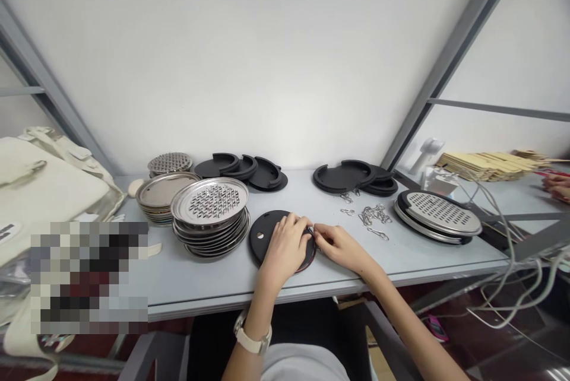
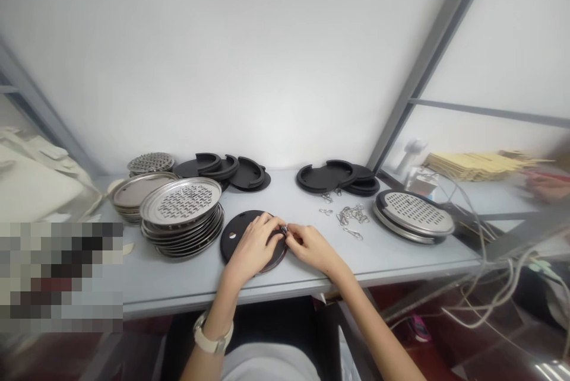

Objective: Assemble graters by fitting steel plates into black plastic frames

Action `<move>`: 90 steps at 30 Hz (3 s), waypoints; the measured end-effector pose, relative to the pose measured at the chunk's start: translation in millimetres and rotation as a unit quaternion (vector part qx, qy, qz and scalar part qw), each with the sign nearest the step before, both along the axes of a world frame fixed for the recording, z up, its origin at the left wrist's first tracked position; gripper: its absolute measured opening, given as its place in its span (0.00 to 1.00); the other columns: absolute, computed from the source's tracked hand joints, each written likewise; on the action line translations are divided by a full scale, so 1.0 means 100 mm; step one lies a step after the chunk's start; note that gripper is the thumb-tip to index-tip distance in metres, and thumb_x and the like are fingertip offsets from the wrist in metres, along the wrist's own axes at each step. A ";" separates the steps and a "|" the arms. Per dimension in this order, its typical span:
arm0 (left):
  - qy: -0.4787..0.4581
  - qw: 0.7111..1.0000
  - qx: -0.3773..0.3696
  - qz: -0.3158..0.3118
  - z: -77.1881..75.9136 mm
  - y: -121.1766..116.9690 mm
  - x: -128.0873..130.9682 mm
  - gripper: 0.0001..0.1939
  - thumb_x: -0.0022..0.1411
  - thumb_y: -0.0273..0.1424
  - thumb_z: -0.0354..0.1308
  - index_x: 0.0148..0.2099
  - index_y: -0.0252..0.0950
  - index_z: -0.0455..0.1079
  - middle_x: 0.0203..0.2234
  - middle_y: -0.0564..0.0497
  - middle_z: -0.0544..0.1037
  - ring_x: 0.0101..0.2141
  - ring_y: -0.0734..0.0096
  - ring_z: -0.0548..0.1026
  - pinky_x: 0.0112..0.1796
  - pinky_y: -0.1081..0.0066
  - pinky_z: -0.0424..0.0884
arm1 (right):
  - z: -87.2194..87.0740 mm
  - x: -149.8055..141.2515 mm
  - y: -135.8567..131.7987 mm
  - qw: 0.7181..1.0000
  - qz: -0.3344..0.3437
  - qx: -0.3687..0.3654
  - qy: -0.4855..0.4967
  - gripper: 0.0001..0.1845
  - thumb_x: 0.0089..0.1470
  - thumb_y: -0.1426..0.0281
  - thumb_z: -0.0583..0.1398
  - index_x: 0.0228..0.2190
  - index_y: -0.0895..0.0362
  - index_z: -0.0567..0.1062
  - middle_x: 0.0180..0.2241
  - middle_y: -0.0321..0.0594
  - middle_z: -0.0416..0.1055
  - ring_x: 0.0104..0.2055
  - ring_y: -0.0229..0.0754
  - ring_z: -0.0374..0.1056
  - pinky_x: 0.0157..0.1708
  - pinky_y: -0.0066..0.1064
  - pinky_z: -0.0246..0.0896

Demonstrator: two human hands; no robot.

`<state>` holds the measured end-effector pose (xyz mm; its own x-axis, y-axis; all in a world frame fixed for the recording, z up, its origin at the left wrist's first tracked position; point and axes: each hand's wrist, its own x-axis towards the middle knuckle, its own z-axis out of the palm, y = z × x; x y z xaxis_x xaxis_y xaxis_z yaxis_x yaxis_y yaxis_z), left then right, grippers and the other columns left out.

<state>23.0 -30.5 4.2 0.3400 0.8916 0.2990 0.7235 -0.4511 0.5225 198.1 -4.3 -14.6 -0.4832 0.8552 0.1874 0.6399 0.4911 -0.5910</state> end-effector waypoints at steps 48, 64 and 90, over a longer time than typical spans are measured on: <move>0.012 1.000 0.007 0.008 0.07 -0.02 0.02 0.09 0.65 0.26 0.51 0.46 0.40 0.68 0.42 0.50 0.71 0.44 0.64 0.68 0.46 0.65 0.64 | 0.01 0.01 0.00 1.000 0.005 0.003 0.007 0.12 0.60 0.70 0.49 0.24 0.56 0.62 0.20 0.30 0.59 0.23 0.35 0.56 0.26 0.27 0.49; 0.013 1.000 0.016 0.010 0.05 -0.02 0.01 0.09 0.65 0.26 0.51 0.45 0.40 0.68 0.42 0.50 0.71 0.43 0.65 0.69 0.45 0.66 0.65 | -0.01 0.01 0.01 1.000 0.003 -0.001 0.004 0.13 0.60 0.69 0.48 0.24 0.56 0.62 0.20 0.30 0.60 0.23 0.35 0.56 0.26 0.27 0.49; 0.040 0.999 0.009 0.018 0.07 -0.01 0.02 0.11 0.66 0.28 0.50 0.48 0.40 0.69 0.42 0.50 0.71 0.43 0.64 0.67 0.45 0.64 0.64 | 0.00 0.00 0.01 1.000 0.003 -0.009 0.002 0.13 0.61 0.68 0.48 0.26 0.56 0.63 0.22 0.32 0.62 0.24 0.36 0.57 0.27 0.28 0.49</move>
